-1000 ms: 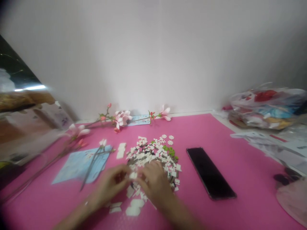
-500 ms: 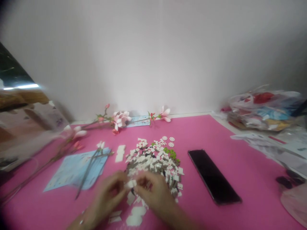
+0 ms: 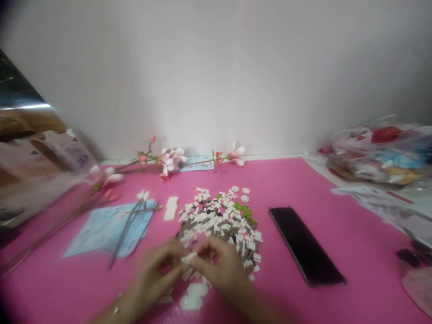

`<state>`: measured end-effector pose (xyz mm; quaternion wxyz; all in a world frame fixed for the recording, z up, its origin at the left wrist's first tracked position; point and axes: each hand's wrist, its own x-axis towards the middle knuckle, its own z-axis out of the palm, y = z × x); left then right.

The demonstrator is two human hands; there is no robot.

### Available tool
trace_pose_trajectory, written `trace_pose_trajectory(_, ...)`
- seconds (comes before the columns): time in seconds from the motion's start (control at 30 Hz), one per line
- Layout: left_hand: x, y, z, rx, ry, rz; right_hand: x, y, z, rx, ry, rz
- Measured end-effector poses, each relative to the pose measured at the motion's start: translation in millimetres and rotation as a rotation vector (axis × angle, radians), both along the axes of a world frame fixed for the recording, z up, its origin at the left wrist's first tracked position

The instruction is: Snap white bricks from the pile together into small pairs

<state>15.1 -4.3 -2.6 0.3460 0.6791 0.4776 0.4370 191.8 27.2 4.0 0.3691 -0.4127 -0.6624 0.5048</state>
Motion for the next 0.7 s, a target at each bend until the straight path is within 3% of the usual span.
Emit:
trace_pose_trajectory(0.33,3.4,3.5,4.5,-0.406,-0.315,0.002,3.0,-2.5,-8.9,0.011,0.030,-0.037)
trace_pose_trajectory(0.57,3.5,0.5,7.1,-0.449,-0.361,-0.005,2.5,-3.1,-6.0,0.143,-0.035,-0.048)
trace_pose_trajectory(0.7,1.9,1.5,5.0,-0.313,-0.235,0.020,2.2,-3.9,-3.0,0.203,-0.047,-0.065)
